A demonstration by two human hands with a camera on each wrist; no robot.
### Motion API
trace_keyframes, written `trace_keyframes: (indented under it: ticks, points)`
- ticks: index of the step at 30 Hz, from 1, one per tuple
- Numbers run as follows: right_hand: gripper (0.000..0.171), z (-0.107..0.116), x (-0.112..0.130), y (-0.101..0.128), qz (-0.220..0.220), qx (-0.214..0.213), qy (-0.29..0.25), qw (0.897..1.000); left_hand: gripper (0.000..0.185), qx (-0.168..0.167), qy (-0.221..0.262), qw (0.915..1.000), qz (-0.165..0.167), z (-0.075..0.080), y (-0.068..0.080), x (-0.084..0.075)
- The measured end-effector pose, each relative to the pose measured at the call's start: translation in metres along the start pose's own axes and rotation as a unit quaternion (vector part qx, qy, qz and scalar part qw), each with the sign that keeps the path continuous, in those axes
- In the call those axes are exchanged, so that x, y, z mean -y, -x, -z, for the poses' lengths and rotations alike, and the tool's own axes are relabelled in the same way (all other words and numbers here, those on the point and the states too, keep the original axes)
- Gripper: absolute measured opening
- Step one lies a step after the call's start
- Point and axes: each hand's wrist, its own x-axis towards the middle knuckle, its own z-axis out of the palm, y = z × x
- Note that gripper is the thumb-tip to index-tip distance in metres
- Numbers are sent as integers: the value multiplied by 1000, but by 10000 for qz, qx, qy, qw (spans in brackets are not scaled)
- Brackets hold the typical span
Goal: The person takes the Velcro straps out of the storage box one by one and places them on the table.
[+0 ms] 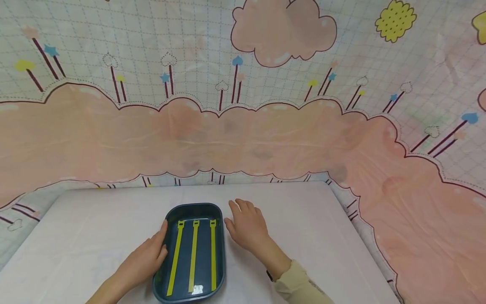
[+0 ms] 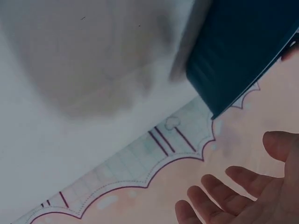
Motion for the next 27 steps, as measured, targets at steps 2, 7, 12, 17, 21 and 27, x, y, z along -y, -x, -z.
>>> trace_keyframes:
  ticks: [2, 7, 12, 17, 21, 27]
  points:
    - [54, -1, 4, -1, 69, 82, 121, 9999, 67, 7, -21, 10000, -16, 0, 0, 0]
    - [55, -5, 13, -4, 264, 280, 503, 9980, 67, 14, -30, 10000, -38, -2, -1, 1]
    - [50, -11, 23, -7, 543, 379, 1091, 9918, 67, 54, -12, 10000, -12, -3, -1, 2]
    - [41, -21, 35, -9, 903, 351, 1849, 9780, 67, 127, -45, 9999, 44, -2, 0, 1]
    - [35, -29, 43, -11, 1100, 340, 2288, 9666, 67, 143, -96, 9998, 103, -1, 0, 0]
    - [34, -41, 53, -13, 1220, 423, 2804, 9511, 66, 87, -112, 9999, 95, -2, 0, 0]
